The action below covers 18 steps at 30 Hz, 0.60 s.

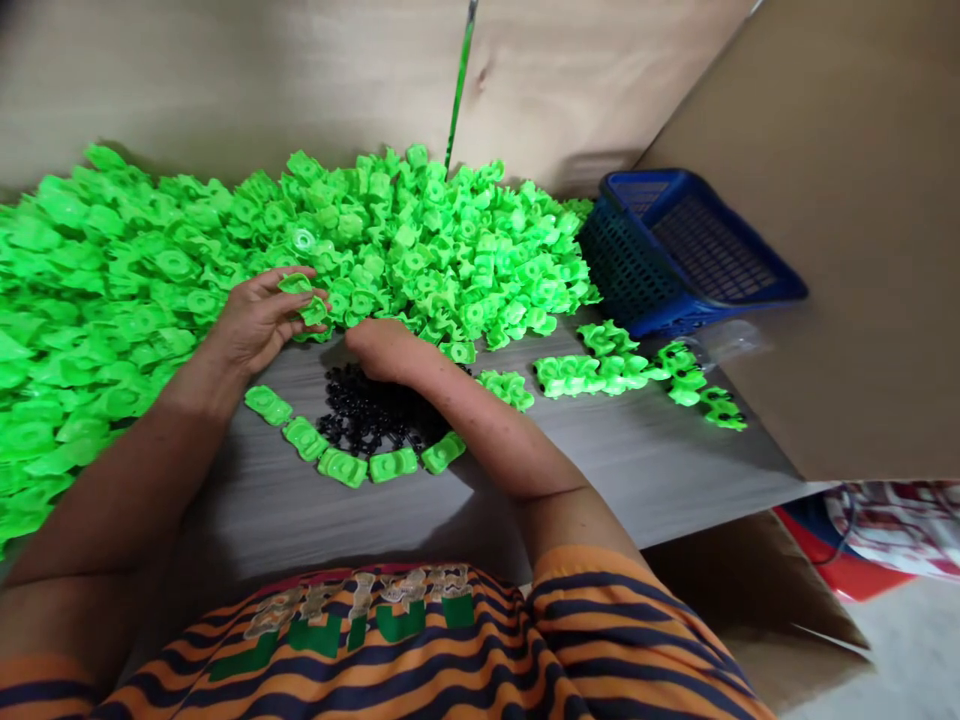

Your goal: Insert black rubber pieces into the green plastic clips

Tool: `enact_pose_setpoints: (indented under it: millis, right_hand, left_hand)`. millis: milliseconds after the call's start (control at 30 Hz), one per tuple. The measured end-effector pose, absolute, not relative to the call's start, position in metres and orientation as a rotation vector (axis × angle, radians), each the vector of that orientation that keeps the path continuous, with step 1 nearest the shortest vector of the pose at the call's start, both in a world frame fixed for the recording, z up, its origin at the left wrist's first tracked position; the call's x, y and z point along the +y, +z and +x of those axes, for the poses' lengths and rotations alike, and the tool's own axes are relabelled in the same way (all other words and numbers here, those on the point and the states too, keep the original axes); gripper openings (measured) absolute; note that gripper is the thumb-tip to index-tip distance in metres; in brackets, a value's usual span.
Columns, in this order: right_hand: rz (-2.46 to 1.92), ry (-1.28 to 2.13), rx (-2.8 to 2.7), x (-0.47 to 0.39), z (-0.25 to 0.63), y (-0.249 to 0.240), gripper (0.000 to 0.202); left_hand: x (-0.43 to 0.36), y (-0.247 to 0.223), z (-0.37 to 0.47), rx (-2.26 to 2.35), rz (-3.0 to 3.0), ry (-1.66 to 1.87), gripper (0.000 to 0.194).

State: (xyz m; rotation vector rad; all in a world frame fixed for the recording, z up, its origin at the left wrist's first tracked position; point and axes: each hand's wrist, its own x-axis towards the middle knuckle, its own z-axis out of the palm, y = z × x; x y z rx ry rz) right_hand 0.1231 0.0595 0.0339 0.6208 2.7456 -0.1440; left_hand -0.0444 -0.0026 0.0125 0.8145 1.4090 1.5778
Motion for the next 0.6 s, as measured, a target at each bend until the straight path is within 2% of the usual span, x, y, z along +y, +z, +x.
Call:
enact_pose_setpoints:
  millis: [200, 333, 433, 600]
  right_hand:
    - [0.580, -0.141, 2.722, 0.054, 0.118, 0.032, 0.038]
    - [0.588, -0.223, 2.770, 0.061, 0.125, 0.038, 0.031]
    - [0.651, -0.447, 2.917, 0.070, 0.134, 0.042, 0.026]
    - [0.831, -1.008, 3.179, 0.081, 0.137, 0.035, 0.020]
  left_hand:
    - [-0.003, 0.009, -0.043, 1.388, 0.856, 1.561, 0.052]
    - [-0.001, 0.005, -0.045, 1.426, 0.887, 1.577, 0.053]
    - [0.000, 0.006, -0.045, 1.445, 0.898, 1.611, 0.057]
    - [-0.002, 0.008, -0.038, 1.412, 0.970, 1.621, 0.057]
